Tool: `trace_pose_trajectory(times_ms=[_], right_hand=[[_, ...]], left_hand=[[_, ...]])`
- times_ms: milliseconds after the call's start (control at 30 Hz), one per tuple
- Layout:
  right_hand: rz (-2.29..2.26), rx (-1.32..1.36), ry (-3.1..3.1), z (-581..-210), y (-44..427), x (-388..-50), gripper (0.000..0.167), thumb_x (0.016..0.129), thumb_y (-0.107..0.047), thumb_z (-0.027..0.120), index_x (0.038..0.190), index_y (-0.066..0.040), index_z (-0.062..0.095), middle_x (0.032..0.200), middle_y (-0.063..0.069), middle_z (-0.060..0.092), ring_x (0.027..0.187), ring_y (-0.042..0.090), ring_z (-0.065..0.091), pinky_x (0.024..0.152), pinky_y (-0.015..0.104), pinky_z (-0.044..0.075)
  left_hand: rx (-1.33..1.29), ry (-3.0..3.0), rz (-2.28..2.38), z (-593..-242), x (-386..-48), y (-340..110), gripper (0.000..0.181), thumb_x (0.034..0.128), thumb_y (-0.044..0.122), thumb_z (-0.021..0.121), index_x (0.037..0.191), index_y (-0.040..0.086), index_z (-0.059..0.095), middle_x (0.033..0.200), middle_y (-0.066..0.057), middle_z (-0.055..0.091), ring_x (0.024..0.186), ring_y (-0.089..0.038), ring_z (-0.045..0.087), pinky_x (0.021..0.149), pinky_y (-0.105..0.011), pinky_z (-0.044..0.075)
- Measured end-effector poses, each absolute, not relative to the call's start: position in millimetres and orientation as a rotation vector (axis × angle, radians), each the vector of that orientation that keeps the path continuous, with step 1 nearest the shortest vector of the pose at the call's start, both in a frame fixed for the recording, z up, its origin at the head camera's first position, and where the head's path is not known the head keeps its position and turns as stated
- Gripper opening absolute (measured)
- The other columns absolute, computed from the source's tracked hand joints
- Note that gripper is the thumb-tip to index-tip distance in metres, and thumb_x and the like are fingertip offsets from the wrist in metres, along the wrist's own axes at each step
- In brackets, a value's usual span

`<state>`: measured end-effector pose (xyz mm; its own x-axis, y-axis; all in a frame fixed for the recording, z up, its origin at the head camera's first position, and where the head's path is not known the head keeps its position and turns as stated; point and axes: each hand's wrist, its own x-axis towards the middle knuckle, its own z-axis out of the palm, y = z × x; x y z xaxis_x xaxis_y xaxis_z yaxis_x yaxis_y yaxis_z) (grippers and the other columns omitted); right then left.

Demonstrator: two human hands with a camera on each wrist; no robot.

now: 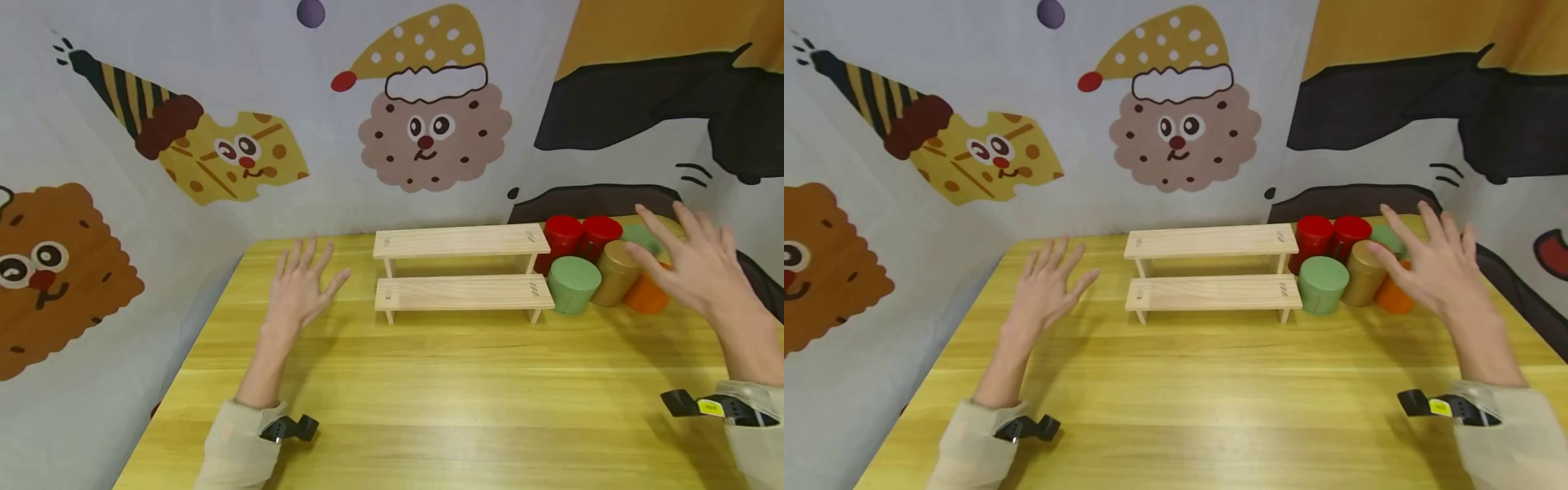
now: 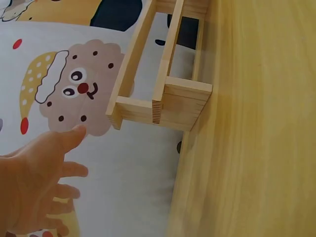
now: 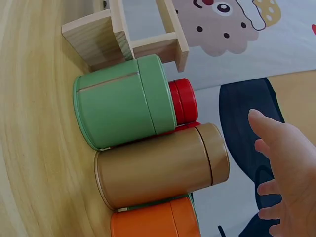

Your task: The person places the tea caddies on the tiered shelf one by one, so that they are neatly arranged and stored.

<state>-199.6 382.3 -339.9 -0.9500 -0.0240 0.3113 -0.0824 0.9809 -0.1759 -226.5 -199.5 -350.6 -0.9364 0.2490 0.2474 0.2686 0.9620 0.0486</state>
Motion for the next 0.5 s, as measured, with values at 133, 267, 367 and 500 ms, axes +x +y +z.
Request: trace_pose_trajectory(times_ms=[133,267,367,500], right_hand=[[0.292,0.066,-2.805,-338,386,-198,0.080,0.102,-0.066,0.032,0.163,-0.021,0.008,0.160,0.036,0.000,0.143,0.059,0.004,0.114,0.070,-0.008],[0.348,0.038,-2.802,-338,390,-195,0.080,0.102,-0.066,0.031,0.163,-0.020,0.006,0.160,0.036,0.000,0.145,0.057,0.004,0.115,0.065,-0.011],[0.399,0.013,-2.794,-339,393,-193,0.081,0.103,-0.065,0.032,0.163,-0.019,0.005,0.160,0.035,-0.001,0.143,0.060,0.003,0.116,0.065,-0.010],[0.468,-0.002,-2.765,-340,398,-190,0.079,0.104,-0.062,0.033,0.163,-0.018,0.006,0.162,0.033,-0.002,0.140,0.065,0.004,0.114,0.071,-0.004]], left_hand=[[-0.396,-2.876,-0.138,-352,-226,-197,0.074,0.1028,0.063,0.038,0.160,0.016,0.031,0.165,-0.018,0.016,0.151,-0.041,0.013,0.122,-0.054,0.004],[-0.411,-2.866,-0.183,-354,-225,-193,0.072,0.1035,0.062,0.038,0.159,0.016,0.032,0.164,-0.021,0.019,0.150,-0.042,0.017,0.121,-0.057,0.010],[-0.412,-2.880,-0.221,-356,-225,-191,0.071,0.1042,0.061,0.037,0.160,0.016,0.032,0.164,-0.022,0.018,0.149,-0.042,0.019,0.120,-0.058,0.013],[-0.416,-2.904,-0.259,-358,-225,-187,0.072,0.1049,0.062,0.033,0.160,0.016,0.029,0.163,-0.023,0.019,0.148,-0.043,0.021,0.119,-0.058,0.017]])
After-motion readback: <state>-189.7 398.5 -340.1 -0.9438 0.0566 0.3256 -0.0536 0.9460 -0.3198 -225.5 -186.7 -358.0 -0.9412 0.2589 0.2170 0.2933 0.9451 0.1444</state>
